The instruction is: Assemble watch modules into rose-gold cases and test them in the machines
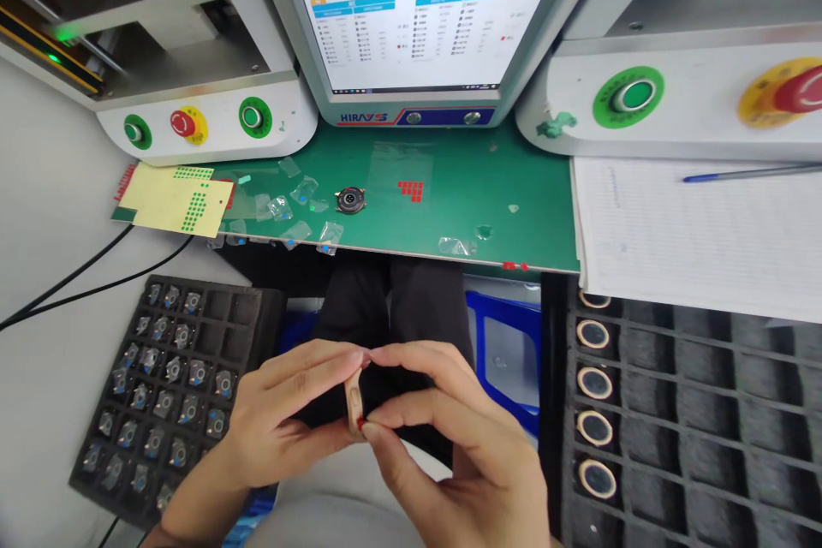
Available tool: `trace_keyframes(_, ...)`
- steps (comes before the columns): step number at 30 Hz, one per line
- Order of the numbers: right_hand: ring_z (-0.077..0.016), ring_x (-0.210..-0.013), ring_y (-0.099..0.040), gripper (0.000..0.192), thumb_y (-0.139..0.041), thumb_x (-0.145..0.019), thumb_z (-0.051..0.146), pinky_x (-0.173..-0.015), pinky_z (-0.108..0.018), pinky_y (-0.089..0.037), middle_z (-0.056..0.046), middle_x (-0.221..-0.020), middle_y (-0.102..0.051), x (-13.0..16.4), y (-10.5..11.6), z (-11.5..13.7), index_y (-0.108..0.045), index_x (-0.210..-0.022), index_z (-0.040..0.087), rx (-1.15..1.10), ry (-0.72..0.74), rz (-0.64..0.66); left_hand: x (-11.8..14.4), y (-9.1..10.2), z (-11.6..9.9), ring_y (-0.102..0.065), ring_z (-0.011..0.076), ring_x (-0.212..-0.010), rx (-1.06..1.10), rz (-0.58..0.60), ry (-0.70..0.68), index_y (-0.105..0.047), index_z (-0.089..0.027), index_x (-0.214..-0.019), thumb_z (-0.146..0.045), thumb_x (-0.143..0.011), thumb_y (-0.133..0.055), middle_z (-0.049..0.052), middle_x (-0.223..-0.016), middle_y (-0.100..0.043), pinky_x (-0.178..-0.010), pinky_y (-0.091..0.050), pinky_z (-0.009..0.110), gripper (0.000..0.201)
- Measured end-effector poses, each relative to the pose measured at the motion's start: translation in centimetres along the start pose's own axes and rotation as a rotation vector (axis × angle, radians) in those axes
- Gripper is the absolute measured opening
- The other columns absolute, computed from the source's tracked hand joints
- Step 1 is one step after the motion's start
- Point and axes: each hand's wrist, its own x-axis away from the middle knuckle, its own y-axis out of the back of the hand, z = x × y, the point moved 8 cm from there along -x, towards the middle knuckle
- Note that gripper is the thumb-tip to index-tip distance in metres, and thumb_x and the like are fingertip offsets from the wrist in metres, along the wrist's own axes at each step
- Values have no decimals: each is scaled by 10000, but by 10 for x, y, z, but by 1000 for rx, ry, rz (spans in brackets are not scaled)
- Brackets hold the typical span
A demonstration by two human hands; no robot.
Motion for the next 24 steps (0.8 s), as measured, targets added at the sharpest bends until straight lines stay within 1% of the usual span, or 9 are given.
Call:
trace_keyframes(3, -134, -1010, -663, 119, -723, -856, 211, -886, -226, -524, 25, -1093, -691, -2, -3, -19, -698, -765, 283, -122, -119, 67, 1, 0, 1, -670, 184, -1083, 7, 8, -21, -542, -137, -1387, -160, -891, -730, 123, -1102, -736, -954, -568, 299, 531)
trace_keyframes(5, -146, -1027, -654, 163, -799, -792, 290, -909, -242, -516, 25, -1088, -675, -1, -9, -37, -659, -715, 261, -288, -245, 120, 1, -1, 1, -675, 201, -1082, 36, 26, -38, -528, -146, -1411, -203, -904, -719, 147, -1134, -728, -941, -577, 324, 544)
trace_keyframes(8, -169, -1018, -633, 388, -912, -625, 394, -883, -277, -526, 9, -1072, -646, 5, -27, -61, -597, -810, 263, -590, -472, 172, 2, -2, 6, -685, 218, -1083, 123, 78, -26, -504, -165, -1444, -264, -915, -704, 165, -1161, -723, -931, -585, 335, 574)
trace_keyframes(10, -167, -988, -626, 503, -930, -573, 442, -834, -275, -532, -5, -1103, -633, 8, -41, -68, -591, -909, 283, -712, -552, 187, 3, -4, 13, -703, 227, -1057, 192, 98, 18, -518, -198, -1442, -262, -865, -764, 150, -1162, -729, -919, -589, 321, 630)
trace_keyframes(14, -193, -1014, -632, 538, -904, -582, 511, -795, -291, -541, -33, -1188, -620, 9, -54, -65, -633, -996, 301, -816, -555, 137, 8, -12, 31, -742, 209, -927, 533, 103, 194, -559, -294, -1410, -235, -754, -870, 85, -1128, -752, -860, -600, 286, 729)
trace_keyframes(16, -219, -1074, -627, 480, -832, -661, 555, -771, -293, -549, -46, -1212, -626, 8, -52, -62, -652, -1032, 309, -871, -540, 85, 11, -20, 38, -734, 196, -920, 742, 117, 327, -567, -315, -1400, -271, -807, -829, 87, -1177, -735, -822, -604, 279, 650)
trace_keyframes(19, -223, -1100, -631, 359, -745, -757, 546, -797, -298, -547, -45, -1186, -662, 5, -36, -64, -674, -1018, 311, -850, -515, -34, 14, -29, 40, -713, 184, -950, 966, 105, 476, -586, -314, -1381, -346, -938, -683, 109, -1258, -696, -779, -600, 268, 455)
trace_keyframes(22, -225, -1046, -661, 294, -769, -753, 505, -862, -328, -538, -43, -1068, -704, 1, -19, -64, -692, -938, 289, -749, -450, -141, 14, -32, 38, -710, 154, -882, 1116, 59, 563, -636, -271, -1328, -377, -1012, -559, 124, -1185, -722, -727, -581, 231, 343)
trace_keyframes(24, -211, -985, -683, 256, -772, -770, 476, -826, -311, -548, -39, -1030, -714, 0, -17, -61, -699, -923, 284, -707, -405, -161, 16, -33, 38, -694, 126, -792, 1135, 11, 602, -676, -212, -1245, -370, -1019, -546, 124, -1076, -742, -679, -560, 200, 305)
